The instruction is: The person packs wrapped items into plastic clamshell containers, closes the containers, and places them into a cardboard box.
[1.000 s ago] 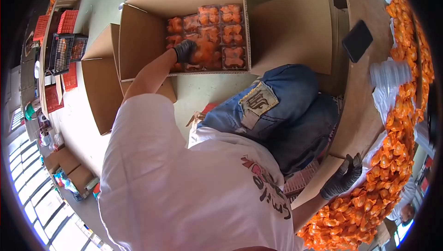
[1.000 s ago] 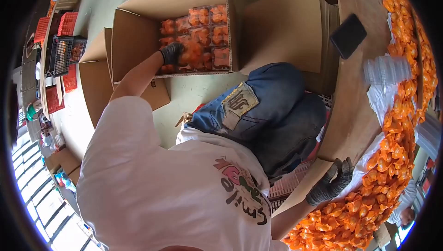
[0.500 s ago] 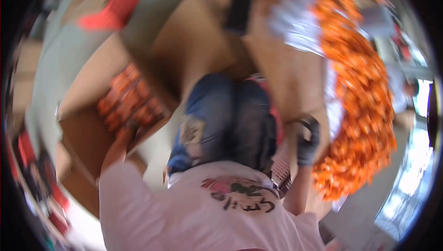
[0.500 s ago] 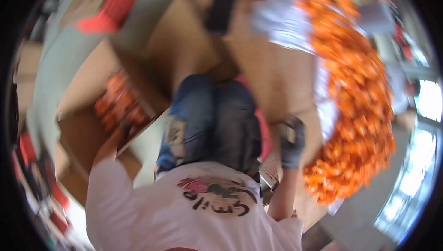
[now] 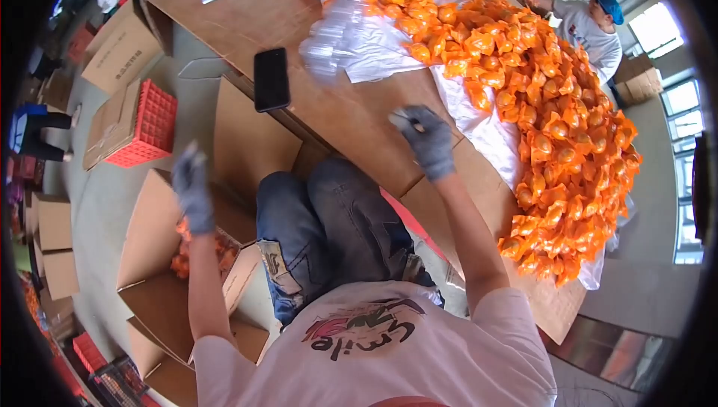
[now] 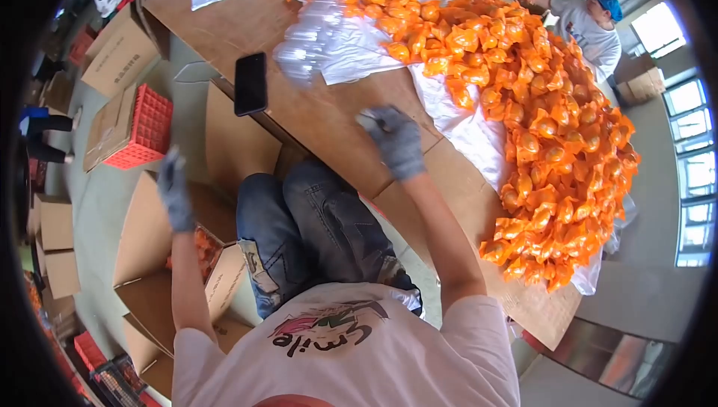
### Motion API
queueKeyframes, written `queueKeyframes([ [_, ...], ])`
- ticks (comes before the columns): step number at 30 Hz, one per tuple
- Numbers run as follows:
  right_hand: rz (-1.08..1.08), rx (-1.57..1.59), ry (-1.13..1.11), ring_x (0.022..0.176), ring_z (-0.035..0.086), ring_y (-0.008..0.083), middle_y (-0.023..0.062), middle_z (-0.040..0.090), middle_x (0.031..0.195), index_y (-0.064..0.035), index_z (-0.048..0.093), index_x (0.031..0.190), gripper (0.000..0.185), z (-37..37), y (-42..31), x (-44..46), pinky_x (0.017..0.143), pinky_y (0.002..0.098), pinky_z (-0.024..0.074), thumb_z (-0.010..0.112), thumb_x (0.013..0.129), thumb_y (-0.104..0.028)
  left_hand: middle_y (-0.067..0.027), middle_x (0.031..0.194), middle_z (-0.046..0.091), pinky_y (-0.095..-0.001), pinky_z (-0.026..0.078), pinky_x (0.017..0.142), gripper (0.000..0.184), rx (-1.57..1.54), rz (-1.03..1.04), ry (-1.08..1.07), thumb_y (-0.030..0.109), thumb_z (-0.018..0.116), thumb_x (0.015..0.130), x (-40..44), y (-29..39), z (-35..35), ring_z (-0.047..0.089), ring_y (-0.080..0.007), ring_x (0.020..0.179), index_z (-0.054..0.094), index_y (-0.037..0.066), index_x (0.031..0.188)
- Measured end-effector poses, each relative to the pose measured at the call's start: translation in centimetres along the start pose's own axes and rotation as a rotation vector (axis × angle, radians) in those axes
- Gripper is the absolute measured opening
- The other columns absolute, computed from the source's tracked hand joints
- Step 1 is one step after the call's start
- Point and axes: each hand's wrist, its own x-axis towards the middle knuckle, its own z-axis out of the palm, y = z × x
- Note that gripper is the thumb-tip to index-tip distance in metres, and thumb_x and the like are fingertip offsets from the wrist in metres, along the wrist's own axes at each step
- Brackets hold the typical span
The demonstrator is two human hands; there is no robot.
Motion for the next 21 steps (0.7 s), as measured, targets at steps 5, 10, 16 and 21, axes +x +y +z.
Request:
queueKeyframes([
  [5,-0.331,0.227,0.025,0.081,0.059,0.0146,0.005,0.062,0.09,-0.0026,0.059,0.108,0.025,11.4,3.4,7.0,0.069,0.0276,0.0492,0.063,0.083,-0.004,-0.0142,0.133,0.043,-0.0354,0.036,0.101,0.064,0.219,0.316,-0.239,0.028,0.067,0.084,11.0,7.6,16.1,0.043,-0.0233,0.122,0.038,0.002,0.135],
  [10,-0.371,-0.175,0.17,0.098,0.058,0.027,0.0132,0.061,0.099,-0.0038,0.061,0.105,0.029,13.5,0.9,9.5,0.087,0.0381,0.0462,0.064,0.079,-0.013,-0.0097,0.142,0.036,-0.0333,0.031,0.105,0.069,0.076,0.124,-0.634,0.03,0.063,0.087,17.9,-2.8,26.5,0.034,-0.0209,0.129,0.03,0.002,0.141],
  [16,-0.254,0.4,-0.063,0.085,0.06,0.0222,0.0106,0.063,0.094,-0.0014,0.062,0.099,0.018,14.5,5.1,10.9,0.078,0.0304,0.0491,0.059,0.08,0.0,-0.0048,0.124,0.045,-0.0242,0.044,0.09,0.065,-0.491,-0.315,-0.718,0.007,0.062,0.088,15.0,-1.4,27.6,0.048,-0.0141,0.109,0.029,0.013,0.143],
  [21,-0.354,0.255,-0.066,0.084,0.06,0.0234,0.012,0.063,0.088,-0.001,0.063,0.096,0.02,12.3,4.4,10.8,0.077,0.0305,0.0488,0.053,0.08,0.007,-0.0035,0.117,0.051,-0.0235,0.047,0.063,0.07,-0.115,-0.35,-0.579,0.024,0.07,0.082,14.1,4.0,26.1,0.054,-0.0112,0.087,0.034,0.017,0.142],
])
